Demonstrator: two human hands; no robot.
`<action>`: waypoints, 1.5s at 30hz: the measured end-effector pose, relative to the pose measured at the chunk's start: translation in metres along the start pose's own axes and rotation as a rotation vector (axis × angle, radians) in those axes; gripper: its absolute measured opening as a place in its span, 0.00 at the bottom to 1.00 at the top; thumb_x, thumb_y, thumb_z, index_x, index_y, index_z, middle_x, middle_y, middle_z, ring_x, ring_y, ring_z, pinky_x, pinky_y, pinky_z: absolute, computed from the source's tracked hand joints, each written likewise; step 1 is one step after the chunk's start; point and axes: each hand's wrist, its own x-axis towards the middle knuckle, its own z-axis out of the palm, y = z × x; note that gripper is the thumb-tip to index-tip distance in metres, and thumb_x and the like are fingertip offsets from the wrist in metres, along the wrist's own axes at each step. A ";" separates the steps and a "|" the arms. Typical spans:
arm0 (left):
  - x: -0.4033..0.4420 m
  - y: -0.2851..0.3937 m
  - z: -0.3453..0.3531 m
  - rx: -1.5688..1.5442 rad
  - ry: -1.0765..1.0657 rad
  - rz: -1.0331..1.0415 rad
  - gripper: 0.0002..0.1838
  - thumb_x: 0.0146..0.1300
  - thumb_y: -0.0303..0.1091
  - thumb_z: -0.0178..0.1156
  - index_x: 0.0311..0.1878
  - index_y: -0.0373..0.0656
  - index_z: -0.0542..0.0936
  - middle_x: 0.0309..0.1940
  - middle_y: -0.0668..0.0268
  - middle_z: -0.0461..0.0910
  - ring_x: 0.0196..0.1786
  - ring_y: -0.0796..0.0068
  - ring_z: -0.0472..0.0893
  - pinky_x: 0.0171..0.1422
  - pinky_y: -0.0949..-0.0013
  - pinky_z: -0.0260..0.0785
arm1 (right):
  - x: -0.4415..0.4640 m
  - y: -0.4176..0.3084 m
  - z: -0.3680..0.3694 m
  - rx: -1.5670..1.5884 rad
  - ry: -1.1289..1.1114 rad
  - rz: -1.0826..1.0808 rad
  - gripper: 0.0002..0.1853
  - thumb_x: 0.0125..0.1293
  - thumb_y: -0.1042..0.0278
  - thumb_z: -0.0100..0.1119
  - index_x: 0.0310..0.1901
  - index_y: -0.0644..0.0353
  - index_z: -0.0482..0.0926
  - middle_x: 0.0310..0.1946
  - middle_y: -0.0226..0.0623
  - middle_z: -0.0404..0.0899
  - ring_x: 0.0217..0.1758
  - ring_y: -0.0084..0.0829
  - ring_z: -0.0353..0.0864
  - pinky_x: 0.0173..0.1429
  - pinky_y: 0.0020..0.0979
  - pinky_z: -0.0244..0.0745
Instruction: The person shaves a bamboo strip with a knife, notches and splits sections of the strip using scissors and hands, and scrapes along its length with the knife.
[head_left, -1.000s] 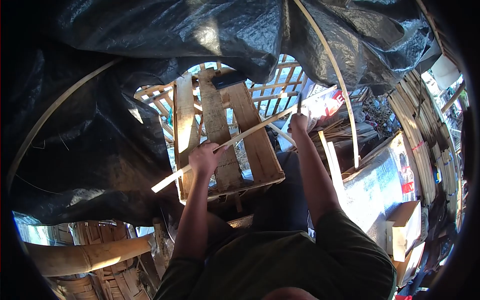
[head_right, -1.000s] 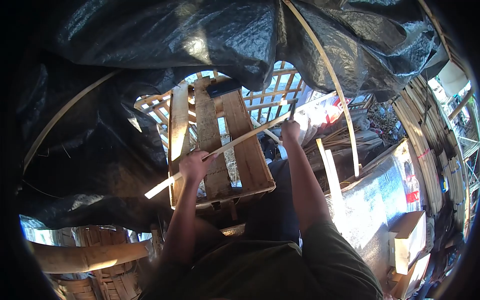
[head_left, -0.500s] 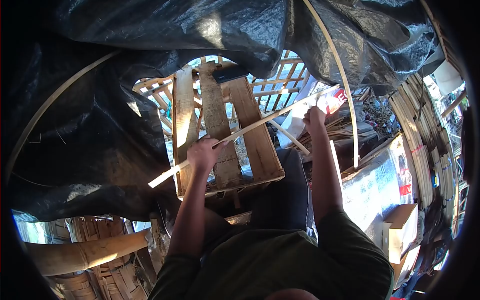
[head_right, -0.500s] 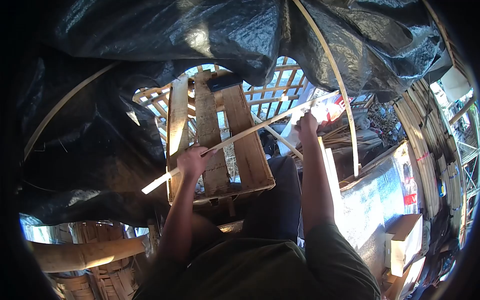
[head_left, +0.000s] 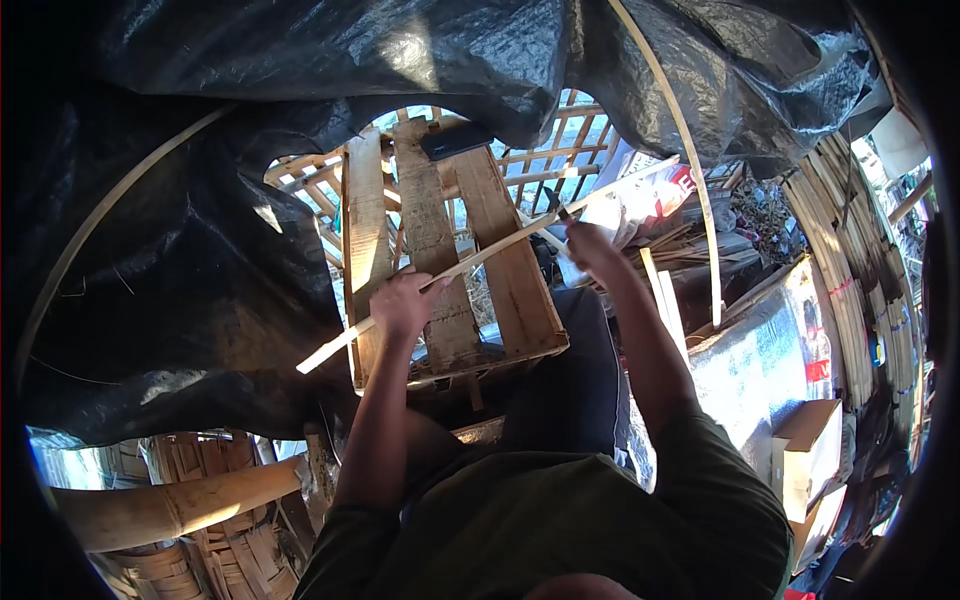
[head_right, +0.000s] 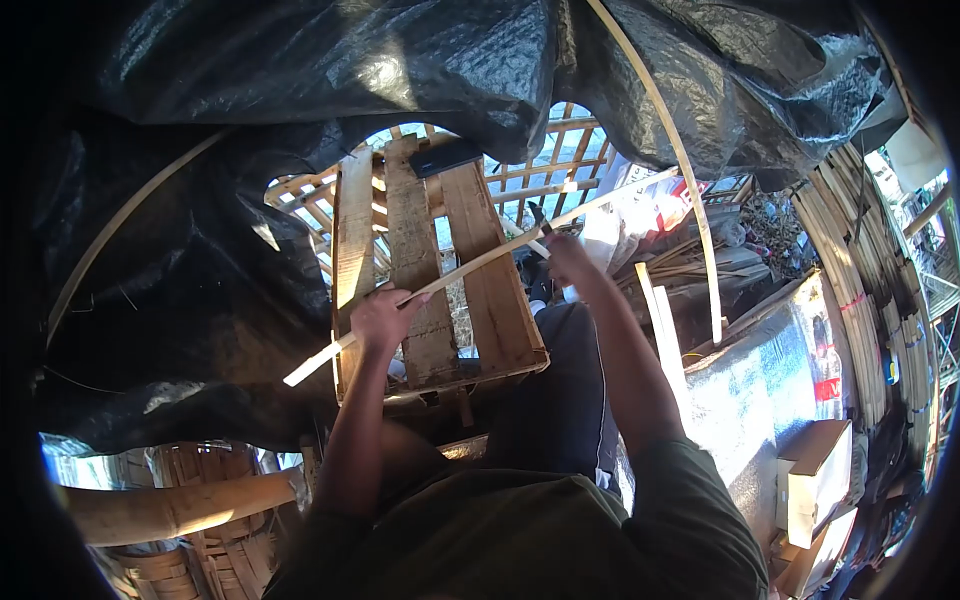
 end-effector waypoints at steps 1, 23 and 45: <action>-0.001 -0.002 0.004 -0.016 0.030 0.014 0.23 0.57 0.65 0.63 0.32 0.55 0.88 0.33 0.69 0.84 0.35 0.60 0.84 0.38 0.59 0.76 | 0.013 0.000 -0.019 0.162 0.047 -0.072 0.18 0.76 0.51 0.47 0.29 0.50 0.65 0.16 0.22 0.57 0.14 0.20 0.55 0.16 0.27 0.48; -0.002 -0.003 0.010 -0.013 0.142 0.051 0.21 0.55 0.63 0.66 0.32 0.55 0.89 0.31 0.69 0.84 0.34 0.62 0.84 0.39 0.61 0.76 | 0.018 0.005 -0.002 -0.319 -0.008 -0.078 0.15 0.74 0.65 0.40 0.54 0.60 0.74 0.16 0.28 0.66 0.12 0.23 0.66 0.12 0.30 0.60; -0.004 -0.002 0.009 -0.016 0.157 0.056 0.24 0.55 0.66 0.64 0.31 0.54 0.89 0.37 0.70 0.86 0.35 0.62 0.85 0.39 0.62 0.76 | 0.025 0.037 -0.013 0.529 -0.496 0.050 0.20 0.80 0.46 0.37 0.33 0.50 0.65 0.18 0.18 0.48 0.15 0.17 0.45 0.19 0.26 0.46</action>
